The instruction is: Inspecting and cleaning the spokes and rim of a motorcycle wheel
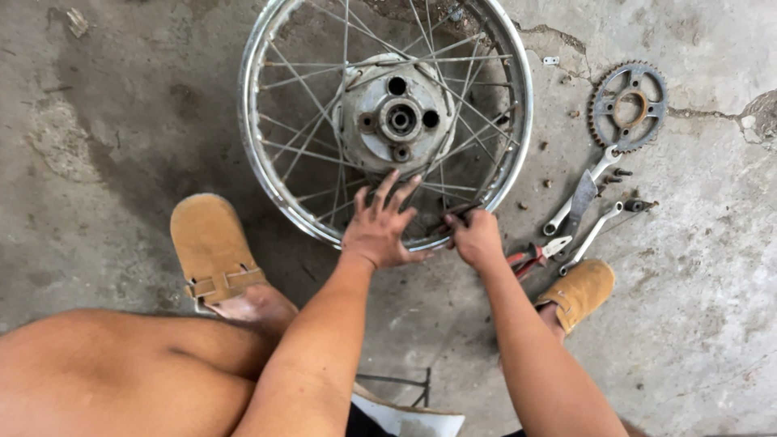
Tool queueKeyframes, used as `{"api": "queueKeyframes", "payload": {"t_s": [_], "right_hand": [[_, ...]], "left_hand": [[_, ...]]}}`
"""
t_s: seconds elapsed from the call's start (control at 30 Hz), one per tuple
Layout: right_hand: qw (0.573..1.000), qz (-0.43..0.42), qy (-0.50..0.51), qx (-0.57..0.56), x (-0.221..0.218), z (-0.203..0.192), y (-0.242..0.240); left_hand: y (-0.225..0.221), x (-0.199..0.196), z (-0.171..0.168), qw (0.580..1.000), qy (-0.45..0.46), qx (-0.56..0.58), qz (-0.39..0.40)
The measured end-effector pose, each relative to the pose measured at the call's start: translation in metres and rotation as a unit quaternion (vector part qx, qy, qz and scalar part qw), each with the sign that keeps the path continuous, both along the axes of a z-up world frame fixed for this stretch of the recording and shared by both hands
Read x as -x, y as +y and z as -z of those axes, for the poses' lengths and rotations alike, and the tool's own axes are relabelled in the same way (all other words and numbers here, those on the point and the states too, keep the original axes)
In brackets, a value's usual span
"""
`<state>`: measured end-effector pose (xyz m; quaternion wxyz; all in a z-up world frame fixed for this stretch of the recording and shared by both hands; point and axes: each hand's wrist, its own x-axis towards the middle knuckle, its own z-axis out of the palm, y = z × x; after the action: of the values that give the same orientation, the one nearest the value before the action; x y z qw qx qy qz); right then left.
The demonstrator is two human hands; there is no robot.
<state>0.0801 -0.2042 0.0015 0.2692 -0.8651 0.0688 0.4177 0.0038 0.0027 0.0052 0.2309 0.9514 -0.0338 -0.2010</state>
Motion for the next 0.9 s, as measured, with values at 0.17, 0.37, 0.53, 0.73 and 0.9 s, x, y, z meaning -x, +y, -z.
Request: {"api": "queueKeyframes", "payload": {"t_s": [0.17, 0.37, 0.53, 0.73, 0.9], "right_hand": [[0.972, 0.028, -0.22, -0.079, 0.067, -0.022, 0.021], [0.92, -0.138, -0.367, -0.016, 0.114, -0.015, 0.022], [0.849, -0.407, -0.33, 0.069, 0.092, -0.018, 0.006], [0.96, -0.099, -0.257, 0.042, 0.072, -0.048, 0.019], [0.986, 0.096, -0.134, -0.017, 0.042, -0.012, 0.001]], "left_hand": [[0.0, -0.001, 0.002, 1.0, 0.02, -0.008, 0.006], [-0.001, 0.005, 0.01, 1.0, 0.006, -0.011, 0.003], [-0.006, 0.004, 0.017, 1.0, -0.011, -0.011, 0.01], [-0.002, 0.001, -0.003, 1.0, 0.004, 0.007, -0.008], [-0.003, 0.001, -0.001, 1.0, 0.004, -0.016, 0.001]]}}
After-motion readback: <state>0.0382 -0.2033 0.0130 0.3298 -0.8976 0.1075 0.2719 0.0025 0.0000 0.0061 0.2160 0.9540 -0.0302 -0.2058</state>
